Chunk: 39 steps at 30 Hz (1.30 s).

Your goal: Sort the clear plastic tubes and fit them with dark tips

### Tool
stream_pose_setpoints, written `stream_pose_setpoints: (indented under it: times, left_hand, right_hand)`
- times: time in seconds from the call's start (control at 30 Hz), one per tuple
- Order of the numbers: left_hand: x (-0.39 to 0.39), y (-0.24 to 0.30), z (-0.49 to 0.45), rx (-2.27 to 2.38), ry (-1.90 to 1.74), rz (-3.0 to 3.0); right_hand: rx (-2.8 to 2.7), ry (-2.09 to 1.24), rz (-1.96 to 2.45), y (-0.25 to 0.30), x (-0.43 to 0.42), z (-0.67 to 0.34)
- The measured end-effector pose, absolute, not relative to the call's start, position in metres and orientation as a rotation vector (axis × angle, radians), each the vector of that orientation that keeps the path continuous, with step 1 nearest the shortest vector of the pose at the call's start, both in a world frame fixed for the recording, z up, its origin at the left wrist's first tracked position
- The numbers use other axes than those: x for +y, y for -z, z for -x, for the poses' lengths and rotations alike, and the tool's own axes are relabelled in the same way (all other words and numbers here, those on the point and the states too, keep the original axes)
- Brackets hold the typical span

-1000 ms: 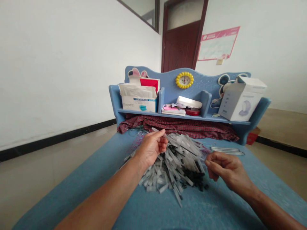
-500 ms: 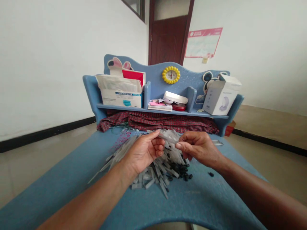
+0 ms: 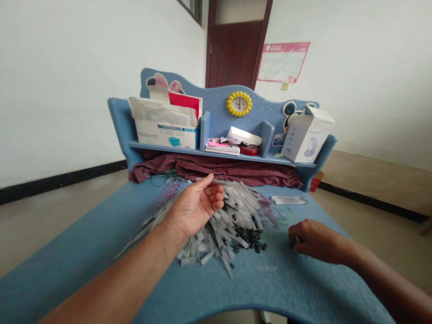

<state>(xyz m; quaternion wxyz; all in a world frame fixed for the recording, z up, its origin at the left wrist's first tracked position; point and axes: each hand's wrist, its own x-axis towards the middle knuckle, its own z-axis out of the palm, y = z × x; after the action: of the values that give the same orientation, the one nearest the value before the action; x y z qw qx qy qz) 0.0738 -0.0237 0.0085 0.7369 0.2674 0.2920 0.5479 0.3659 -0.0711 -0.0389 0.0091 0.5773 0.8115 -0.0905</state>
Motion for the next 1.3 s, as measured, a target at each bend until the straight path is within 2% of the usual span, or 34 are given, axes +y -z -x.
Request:
stream_pose_setpoints:
  times: [0.3, 0.53, 1.3]
  left_hand:
    - [-0.026, -0.003, -0.078, 0.673, -1.162, -0.623]
    - [-0.028, 0.005, -0.08, 0.67, -1.139, -0.698]
    - [-0.033, 0.008, -0.082, 0.677, -1.136, -0.937]
  right_hand:
    - [3.027, 0.624, -1.787, 0.002, -0.074, -0.316]
    - [3.208, 0.479, -1.812, -0.022, -0.069, -0.278]
    - [3.206, 0.237, -1.621, -0.021, -0.068, -0.279]
